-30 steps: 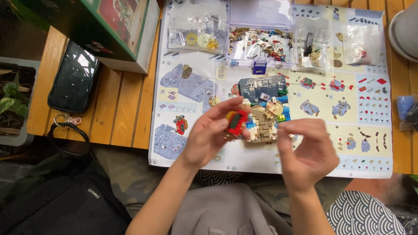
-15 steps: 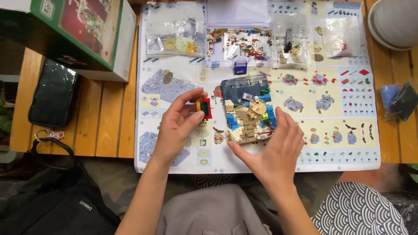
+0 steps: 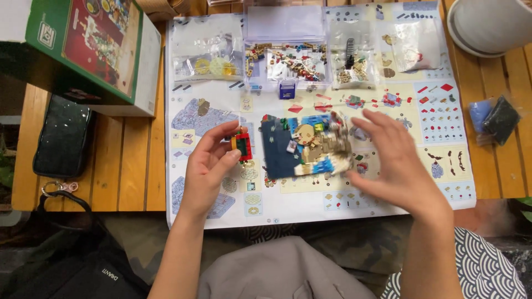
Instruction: Assembling a small building block set on a table following printed instructions.
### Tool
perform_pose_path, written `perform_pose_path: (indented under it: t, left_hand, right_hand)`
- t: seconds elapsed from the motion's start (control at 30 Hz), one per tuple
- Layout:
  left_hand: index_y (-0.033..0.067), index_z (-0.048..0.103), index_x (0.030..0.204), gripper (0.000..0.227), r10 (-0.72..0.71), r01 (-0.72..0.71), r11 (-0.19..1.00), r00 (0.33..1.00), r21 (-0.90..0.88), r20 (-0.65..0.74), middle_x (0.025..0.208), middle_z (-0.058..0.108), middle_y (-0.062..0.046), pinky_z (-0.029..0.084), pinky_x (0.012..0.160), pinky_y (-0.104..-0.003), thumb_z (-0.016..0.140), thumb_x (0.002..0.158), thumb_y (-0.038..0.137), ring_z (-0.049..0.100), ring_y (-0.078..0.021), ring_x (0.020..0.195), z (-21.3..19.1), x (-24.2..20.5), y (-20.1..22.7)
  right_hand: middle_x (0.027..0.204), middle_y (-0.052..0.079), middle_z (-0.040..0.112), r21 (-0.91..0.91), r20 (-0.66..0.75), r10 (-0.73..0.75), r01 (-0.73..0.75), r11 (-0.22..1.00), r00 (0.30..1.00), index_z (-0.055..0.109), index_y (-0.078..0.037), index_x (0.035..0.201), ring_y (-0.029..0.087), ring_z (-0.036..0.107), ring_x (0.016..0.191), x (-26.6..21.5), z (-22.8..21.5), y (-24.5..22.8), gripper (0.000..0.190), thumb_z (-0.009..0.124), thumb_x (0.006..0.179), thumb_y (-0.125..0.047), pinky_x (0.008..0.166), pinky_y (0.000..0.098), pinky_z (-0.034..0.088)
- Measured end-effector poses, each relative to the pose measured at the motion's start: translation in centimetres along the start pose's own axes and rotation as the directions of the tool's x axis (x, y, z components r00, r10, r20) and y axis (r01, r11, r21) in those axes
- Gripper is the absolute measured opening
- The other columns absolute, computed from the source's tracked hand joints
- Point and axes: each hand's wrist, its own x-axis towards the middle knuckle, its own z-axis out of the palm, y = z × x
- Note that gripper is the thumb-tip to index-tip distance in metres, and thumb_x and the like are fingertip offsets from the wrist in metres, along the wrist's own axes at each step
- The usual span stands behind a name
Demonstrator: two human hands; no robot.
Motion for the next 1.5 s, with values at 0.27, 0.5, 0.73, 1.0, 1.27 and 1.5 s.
perform_pose_path:
  t: [0.27, 0.5, 0.73, 1.0, 1.27, 1.5]
  left_hand:
    - [0.0116, 0.053, 0.128, 0.057, -0.092, 0.092, 0.996, 0.996, -0.008, 0.018, 0.116, 0.061, -0.009, 0.057, 0.087, -0.029, 0.075, 0.075, 0.005, 0.066, -0.0174, 0.097, 2.6, 0.0, 0.2]
    - [0.0157, 0.057, 0.119, 0.057, -0.113, 0.11, 0.992, 0.993, 0.067, 0.035, 0.127, 0.062, -0.001, 0.053, 0.09, -0.027, 0.082, 0.068, 0.017, 0.064, -0.0147, 0.101, 7.8, -1.1, 0.3]
    - [0.0144, 0.051, 0.126, 0.06, -0.088, 0.096, 0.994, 0.989, -0.059, 0.121, 0.122, 0.063, -0.003, 0.056, 0.092, -0.028, 0.077, 0.072, 0.016, 0.066, -0.012, 0.097, 8.6, -1.9, 0.6]
    - [0.0201, 0.05, 0.133, 0.053, 0.102, -0.148, 0.881, 0.987, 0.449, 0.124, 0.122, 0.054, -0.002, 0.049, 0.063, -0.025, 0.065, 0.083, 0.03, 0.052, -0.0129, 0.078, 7.8, -1.2, 1.1]
    - [0.0047, 0.042, 0.139, 0.059, 0.416, -0.271, 0.375, 0.904, 0.886, 0.1, 0.144, 0.042, -0.022, 0.026, 0.114, -0.057, 0.052, 0.084, 0.026, 0.038, -0.0384, 0.136, 8.9, 1.9, -3.2]
    - [0.0002, 0.051, 0.134, 0.064, 0.496, -0.219, 0.217, 0.864, 0.951, 0.086, 0.136, 0.054, -0.021, 0.036, 0.111, -0.054, 0.062, 0.082, 0.036, 0.045, -0.039, 0.134, 10.0, 1.1, -4.9]
  right_hand:
    - [0.121, 0.011, 0.061, 0.062, -0.442, 0.065, -0.042, 0.997, 0.894, 0.062, -0.006, 0.119, 0.027, 0.054, 0.113, -2.3, 3.4, -4.2, 0.036, 0.066, 0.084, -0.007, 0.102, 0.0408, 0.039]
    - [0.123, 0.013, 0.063, 0.131, -0.512, -0.041, 0.126, 0.983, 0.858, 0.055, -0.005, 0.127, 0.028, 0.062, 0.111, -1.6, 8.2, -7.5, 0.054, 0.078, 0.079, -0.007, 0.099, 0.0378, 0.049]
    - [0.118, 0.014, 0.064, 0.192, -0.524, 0.035, 0.078, 0.978, 0.851, 0.058, -0.001, 0.124, 0.024, 0.063, 0.102, -1.1, 6.9, -6.7, 0.046, 0.077, 0.084, -0.011, 0.082, 0.0318, 0.054]
    - [0.112, 0.013, 0.063, 0.336, -0.465, 0.256, -0.098, 0.937, 0.848, 0.059, 0.0, 0.129, 0.015, 0.06, 0.078, -0.4, 6.8, -6.4, 0.051, 0.075, 0.081, -0.002, 0.075, 0.0266, 0.053]
    - [0.12, 0.019, 0.062, 0.448, -0.463, 0.338, -0.113, 0.887, 0.82, 0.057, 0.007, 0.13, 0.019, 0.058, 0.096, -0.1, 6.4, -6.3, 0.049, 0.073, 0.085, 0.002, 0.075, 0.0283, 0.054]
    - [0.121, 0.014, 0.062, 0.497, -0.428, 0.455, -0.217, 0.84, 0.781, 0.057, 0.003, 0.132, 0.016, 0.059, 0.097, -0.8, 6.3, -6.1, 0.049, 0.074, 0.087, -0.005, 0.076, 0.0257, 0.051]
